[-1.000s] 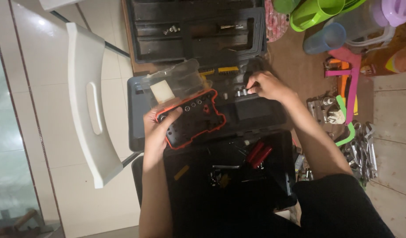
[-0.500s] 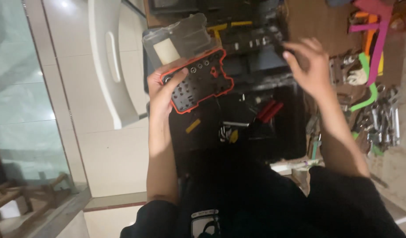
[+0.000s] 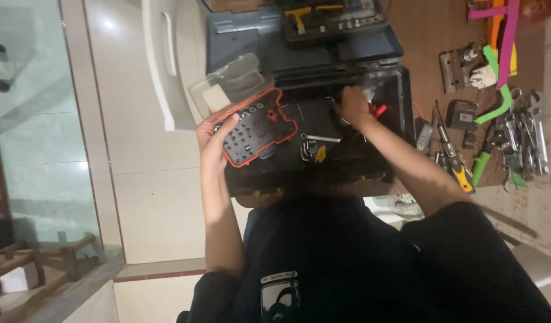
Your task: Organize various socket bits into their respective slots in a plastic tool case.
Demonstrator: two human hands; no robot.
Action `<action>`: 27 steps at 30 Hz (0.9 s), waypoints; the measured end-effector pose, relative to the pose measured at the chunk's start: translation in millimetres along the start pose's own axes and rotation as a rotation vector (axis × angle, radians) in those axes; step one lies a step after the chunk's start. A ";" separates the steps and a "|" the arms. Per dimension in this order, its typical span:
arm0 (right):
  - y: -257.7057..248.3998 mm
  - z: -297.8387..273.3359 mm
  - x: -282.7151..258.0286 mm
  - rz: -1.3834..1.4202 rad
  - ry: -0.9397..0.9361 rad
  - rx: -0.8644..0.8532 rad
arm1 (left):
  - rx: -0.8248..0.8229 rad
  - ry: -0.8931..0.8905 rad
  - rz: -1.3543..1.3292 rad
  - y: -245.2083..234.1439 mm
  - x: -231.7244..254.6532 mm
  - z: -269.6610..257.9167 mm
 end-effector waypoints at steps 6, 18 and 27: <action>40.3 15.0 22.1 0.030 -0.049 0.002 | -0.021 0.031 -0.022 8.5 -1.5 -12.1; -11.2 -36.5 10.2 0.324 -0.332 -0.114 | -0.128 0.014 -0.005 49.6 0.2 1.9; 59.3 -34.5 13.7 -0.186 -0.550 -0.389 | -0.126 -0.017 -0.047 43.3 -3.4 0.6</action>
Point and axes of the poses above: each hand's wrist, its own z-axis towards the middle knuckle, its own y-axis out of the palm, x = y × z, the point moved 1 cm from there along z, towards the middle knuckle, and after that the axes turned 7 degrees about -x, right-handed, at the moved point
